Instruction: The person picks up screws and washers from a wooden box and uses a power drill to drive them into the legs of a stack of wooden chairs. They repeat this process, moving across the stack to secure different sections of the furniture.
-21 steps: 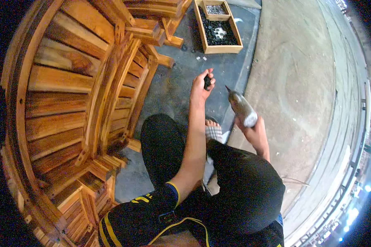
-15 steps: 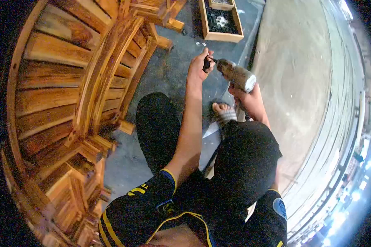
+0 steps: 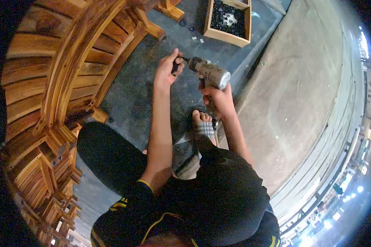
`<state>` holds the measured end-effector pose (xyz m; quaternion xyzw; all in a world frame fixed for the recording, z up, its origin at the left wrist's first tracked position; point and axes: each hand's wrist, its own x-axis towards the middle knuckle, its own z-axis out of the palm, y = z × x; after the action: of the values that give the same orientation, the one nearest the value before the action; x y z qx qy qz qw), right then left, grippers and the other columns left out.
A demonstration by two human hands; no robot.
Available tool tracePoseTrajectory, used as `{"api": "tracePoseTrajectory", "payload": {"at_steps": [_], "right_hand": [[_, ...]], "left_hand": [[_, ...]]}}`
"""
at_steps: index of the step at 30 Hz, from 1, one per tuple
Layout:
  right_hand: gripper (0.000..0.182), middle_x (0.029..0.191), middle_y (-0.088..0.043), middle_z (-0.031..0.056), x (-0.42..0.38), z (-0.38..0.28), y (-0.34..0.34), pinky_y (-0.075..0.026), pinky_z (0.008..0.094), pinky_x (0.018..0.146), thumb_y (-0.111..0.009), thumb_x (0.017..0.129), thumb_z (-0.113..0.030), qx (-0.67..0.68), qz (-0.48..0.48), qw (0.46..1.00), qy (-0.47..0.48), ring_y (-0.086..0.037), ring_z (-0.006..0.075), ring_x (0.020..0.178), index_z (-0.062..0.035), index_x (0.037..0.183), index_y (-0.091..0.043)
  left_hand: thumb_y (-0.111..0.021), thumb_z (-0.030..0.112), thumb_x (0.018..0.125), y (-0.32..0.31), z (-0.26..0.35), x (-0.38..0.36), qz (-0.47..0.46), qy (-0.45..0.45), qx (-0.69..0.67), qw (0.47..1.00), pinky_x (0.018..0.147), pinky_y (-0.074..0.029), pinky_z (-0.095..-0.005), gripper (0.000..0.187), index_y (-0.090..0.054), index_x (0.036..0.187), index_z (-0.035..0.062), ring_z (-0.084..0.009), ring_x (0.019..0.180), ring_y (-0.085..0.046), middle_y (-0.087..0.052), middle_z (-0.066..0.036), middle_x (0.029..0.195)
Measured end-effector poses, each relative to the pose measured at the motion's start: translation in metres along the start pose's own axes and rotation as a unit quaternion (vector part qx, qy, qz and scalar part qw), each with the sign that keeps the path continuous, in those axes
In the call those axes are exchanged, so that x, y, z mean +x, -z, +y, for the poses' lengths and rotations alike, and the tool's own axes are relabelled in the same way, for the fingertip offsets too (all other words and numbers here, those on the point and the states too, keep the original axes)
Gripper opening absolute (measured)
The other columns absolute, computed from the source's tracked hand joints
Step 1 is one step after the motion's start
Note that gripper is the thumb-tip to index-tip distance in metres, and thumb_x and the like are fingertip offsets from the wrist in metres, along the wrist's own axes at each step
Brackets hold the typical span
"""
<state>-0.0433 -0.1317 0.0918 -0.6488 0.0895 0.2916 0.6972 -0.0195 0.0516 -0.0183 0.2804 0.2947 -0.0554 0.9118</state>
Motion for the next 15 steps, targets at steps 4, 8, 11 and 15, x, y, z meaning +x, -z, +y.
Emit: {"api": "tracePoseTrajectory", "payload": {"at_steps": [4,8,11,15], "right_hand": [[0.03,0.08,-0.059,0.0107,0.021,0.015,0.012,-0.042,0.0274,0.043,-0.054,0.068,0.004,0.088,-0.079,0.992,-0.051,-0.05,0.0162,0.049,0.0039,0.099,-0.055],[0.035,0.079,-0.057,0.0098,0.042,0.014,0.001,-0.041,0.0263,0.043,-0.054,0.064,-0.001,0.132,-0.158,0.978,-0.042,-0.047,0.0139,0.046,0.0039,0.099,-0.055],[0.036,0.079,-0.057,0.0085,0.058,0.015,-0.008,-0.038,0.0256,0.042,-0.053,0.063,-0.001,0.156,-0.17,0.971,-0.054,-0.044,0.0124,0.044,0.0031,0.098,-0.056],[0.034,0.078,-0.057,0.0069,0.071,0.016,-0.009,-0.038,0.0264,0.042,-0.052,0.063,-0.002,0.223,-0.184,0.955,-0.067,-0.042,0.0113,0.044,0.0007,0.097,-0.056]], "left_hand": [[-0.058,0.031,0.092,0.019,0.016,-0.002,0.01,0.027,-0.006,1.0,0.034,-0.026,-0.0239,0.028,-0.053,0.091,0.0035,-0.0127,0.046,-0.045,-0.047,0.0,0.06],[-0.055,0.031,0.093,0.023,0.045,-0.011,-0.005,0.036,-0.048,0.998,0.036,-0.027,-0.0236,0.025,-0.053,0.093,0.0065,-0.0129,0.047,-0.044,-0.046,0.001,0.061],[-0.053,0.03,0.094,0.013,0.059,-0.02,0.089,-0.048,0.049,0.994,0.037,-0.026,-0.0236,0.022,-0.054,0.096,0.0077,-0.0128,0.049,-0.043,-0.044,0.001,0.061],[-0.049,0.032,0.095,-0.007,0.066,-0.01,0.054,-0.079,0.026,0.995,0.038,-0.027,-0.0227,0.022,-0.053,0.099,0.0114,-0.0118,0.05,-0.041,-0.043,0.004,0.063]]}}
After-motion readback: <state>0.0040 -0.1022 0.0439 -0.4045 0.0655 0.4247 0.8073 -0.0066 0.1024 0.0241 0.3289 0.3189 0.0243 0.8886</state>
